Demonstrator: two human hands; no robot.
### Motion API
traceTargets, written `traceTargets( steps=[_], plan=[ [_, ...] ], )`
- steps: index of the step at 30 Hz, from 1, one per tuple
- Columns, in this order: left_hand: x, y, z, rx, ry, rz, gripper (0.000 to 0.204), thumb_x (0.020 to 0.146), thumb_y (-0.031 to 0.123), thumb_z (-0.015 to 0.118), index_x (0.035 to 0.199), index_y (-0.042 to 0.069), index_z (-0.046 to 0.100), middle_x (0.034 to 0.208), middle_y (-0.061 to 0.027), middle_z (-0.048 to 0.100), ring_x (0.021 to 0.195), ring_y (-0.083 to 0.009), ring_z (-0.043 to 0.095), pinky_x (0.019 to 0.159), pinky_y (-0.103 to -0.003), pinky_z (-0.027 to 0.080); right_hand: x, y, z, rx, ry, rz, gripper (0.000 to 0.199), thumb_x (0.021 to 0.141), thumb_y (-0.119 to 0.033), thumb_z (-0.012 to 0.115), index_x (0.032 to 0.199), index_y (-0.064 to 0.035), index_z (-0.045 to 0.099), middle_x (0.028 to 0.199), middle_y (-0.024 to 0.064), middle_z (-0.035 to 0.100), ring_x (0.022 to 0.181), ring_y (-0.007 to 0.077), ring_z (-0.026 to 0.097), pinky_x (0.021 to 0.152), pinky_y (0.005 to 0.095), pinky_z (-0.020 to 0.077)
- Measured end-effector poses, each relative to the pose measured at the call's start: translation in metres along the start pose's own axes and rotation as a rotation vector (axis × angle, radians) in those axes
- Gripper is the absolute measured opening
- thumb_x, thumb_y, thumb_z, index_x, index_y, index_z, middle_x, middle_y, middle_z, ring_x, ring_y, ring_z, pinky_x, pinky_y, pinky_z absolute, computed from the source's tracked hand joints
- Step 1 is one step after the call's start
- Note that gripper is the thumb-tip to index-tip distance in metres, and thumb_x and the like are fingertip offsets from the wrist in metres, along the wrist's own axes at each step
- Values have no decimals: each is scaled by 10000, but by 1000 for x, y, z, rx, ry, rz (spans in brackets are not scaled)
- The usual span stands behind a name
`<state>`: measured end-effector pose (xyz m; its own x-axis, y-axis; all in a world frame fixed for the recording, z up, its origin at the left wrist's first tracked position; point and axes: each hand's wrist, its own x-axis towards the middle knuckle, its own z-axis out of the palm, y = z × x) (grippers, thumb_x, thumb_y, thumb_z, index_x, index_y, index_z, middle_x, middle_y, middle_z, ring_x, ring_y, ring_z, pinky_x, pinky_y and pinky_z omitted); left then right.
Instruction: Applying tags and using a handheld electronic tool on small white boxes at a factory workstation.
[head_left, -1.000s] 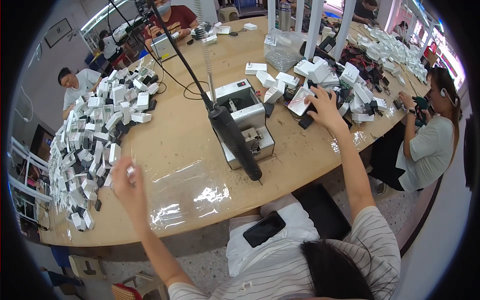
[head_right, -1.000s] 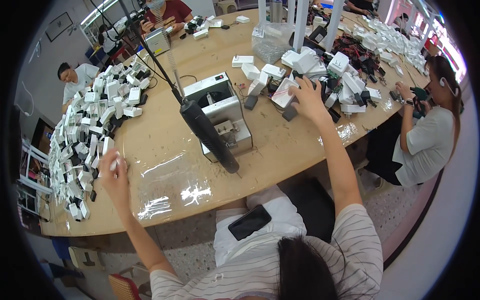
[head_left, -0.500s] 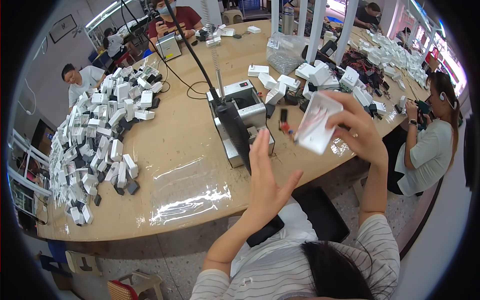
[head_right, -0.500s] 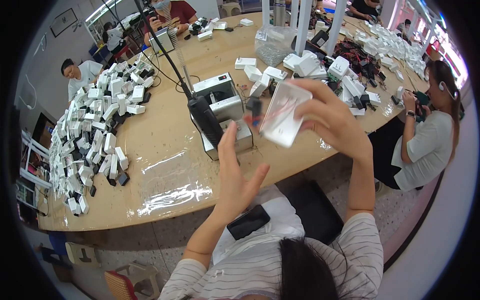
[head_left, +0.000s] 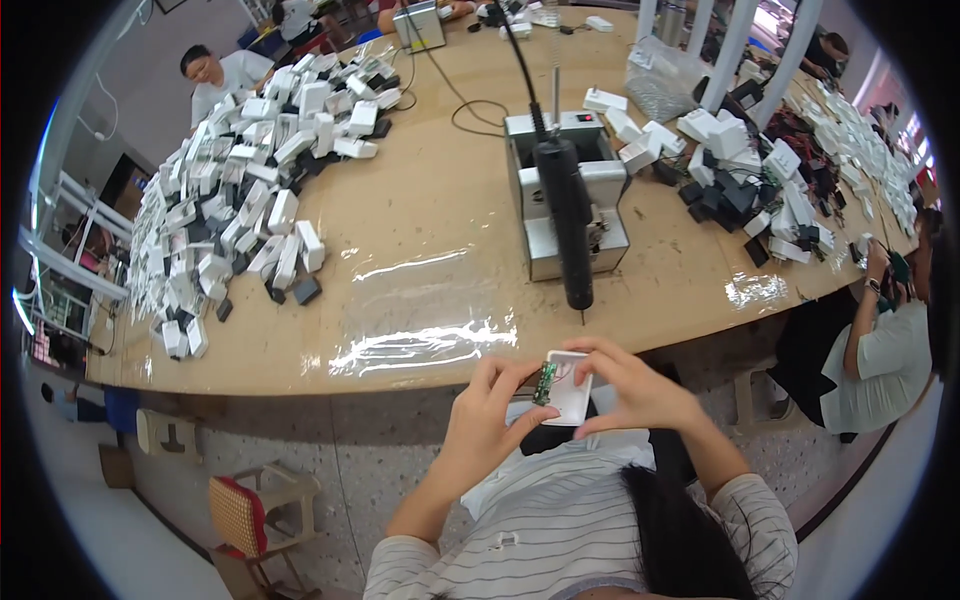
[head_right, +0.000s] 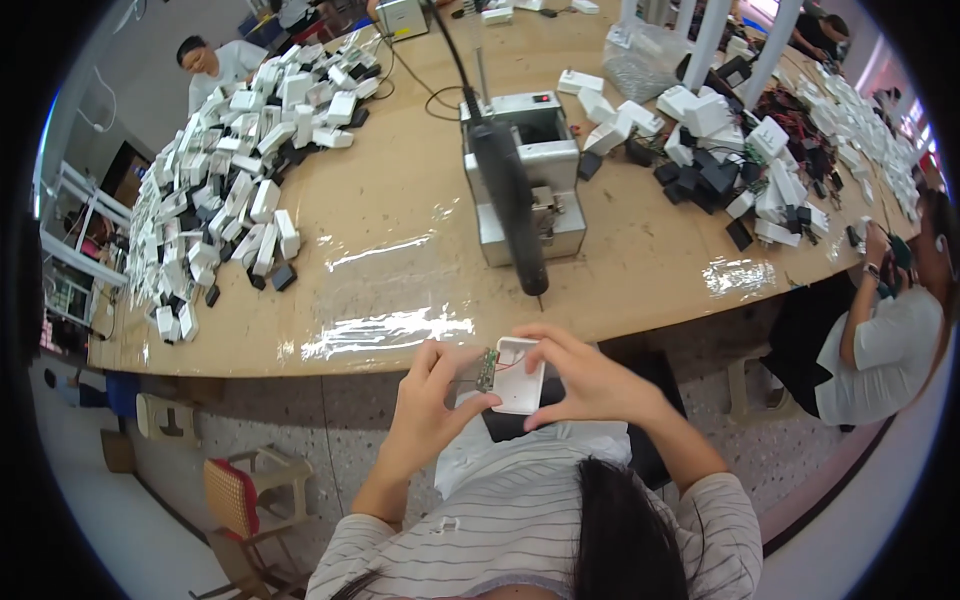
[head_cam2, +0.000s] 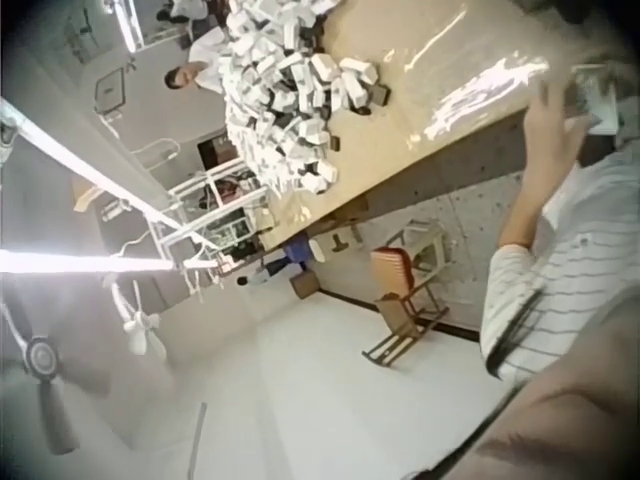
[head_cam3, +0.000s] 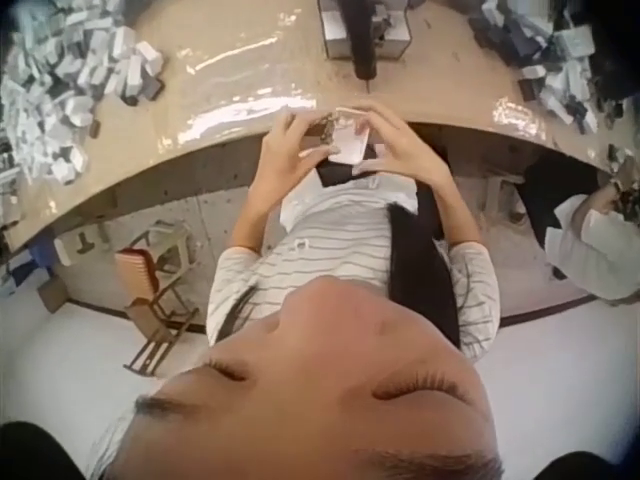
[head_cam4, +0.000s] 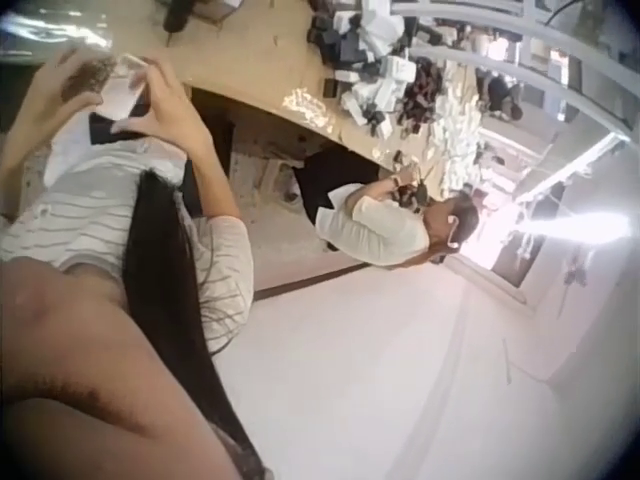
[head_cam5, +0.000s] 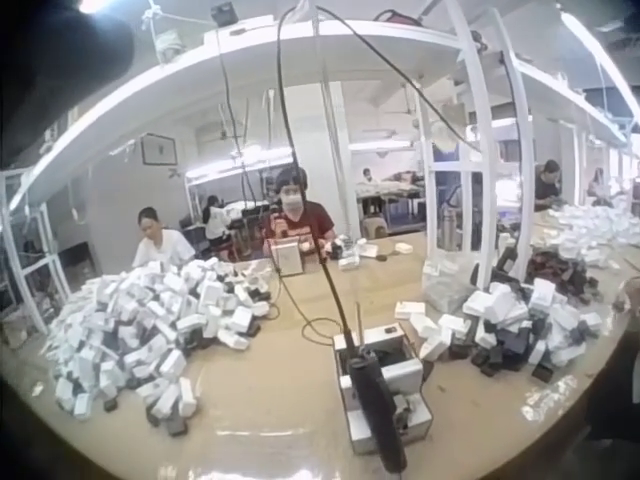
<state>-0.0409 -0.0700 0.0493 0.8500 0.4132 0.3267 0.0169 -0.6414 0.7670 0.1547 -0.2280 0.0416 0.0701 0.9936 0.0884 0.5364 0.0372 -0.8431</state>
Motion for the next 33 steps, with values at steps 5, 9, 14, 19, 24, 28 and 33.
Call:
traceTargets(
  steps=[5, 9, 14, 19, 24, 28, 33],
  plan=[
    [-7, -15, -14, 50, 43, -55, 478, 797, 94, 806, 1247, 81, 643, 976, -79, 612, 671, -167, 514, 606, -298, 459, 25, 12, 38, -142, 82, 82, 605, 702, -328, 926, 1081, -27, 564, 1436, 160, 481, 1305, 370, 510, 1033, 424, 461],
    [2, -12, -20, 15, 41, -215, 434, 861, 66, 752, 1274, 49, 621, 986, -108, 644, 833, -226, 678, 722, -338, 567, 46, 6, 38, -304, 135, -156, 583, 706, -287, 911, 1107, -35, 571, 1439, 163, 464, 1345, 379, 470, 1083, 466, 409],
    [12, -29, -25, 105, 54, -109, 478, 885, 119, 762, 1335, 89, 605, 888, -96, 604, 713, -221, 645, 614, -358, 524, 47, 26, 49, -216, 120, -134, 518, 707, -250, 899, 1109, -73, 624, 1473, 175, 409, 1373, 395, 427, 1138, 463, 369],
    [22, -34, -47, 228, -99, -13, 463, 858, 116, 770, 1299, 88, 629, 879, -93, 578, 705, -232, 625, 619, -368, 519, 49, 19, 29, -14, 98, -125, 547, 700, -215, 880, 1174, -104, 632, 1455, 160, 434, 1329, 386, 466, 1109, 436, 394],
    [28, -18, -61, 390, -271, 113, 371, 820, 71, 781, 1175, 67, 672, 912, -95, 586, 730, -229, 621, 633, -375, 523, 40, 10, 15, 78, -48, -114, 619, 698, -254, 866, 1236, -117, 593, 1377, 130, 514, 1289, 347, 503, 1078, 414, 392],
    [32, -29, -42, 339, -157, 103, 319, 791, 50, 801, 1082, 52, 670, 1017, -97, 638, 691, -217, 622, 612, -352, 530, 40, 15, 24, -18, -40, -128, 689, 685, -296, 876, 1263, -100, 557, 1281, 87, 577, 1252, 296, 523, 1051, 397, 379],
    [28, -29, -31, 109, -1, -3, 284, 804, 47, 814, 1049, 37, 671, 1046, -96, 681, 623, -175, 601, 585, -304, 515, 32, 12, 45, 47, 229, -129, 744, 676, -349, 913, 1271, -85, 554, 1235, 150, 506, 1141, 333, 535, 986, 408, 435]
  ],
)
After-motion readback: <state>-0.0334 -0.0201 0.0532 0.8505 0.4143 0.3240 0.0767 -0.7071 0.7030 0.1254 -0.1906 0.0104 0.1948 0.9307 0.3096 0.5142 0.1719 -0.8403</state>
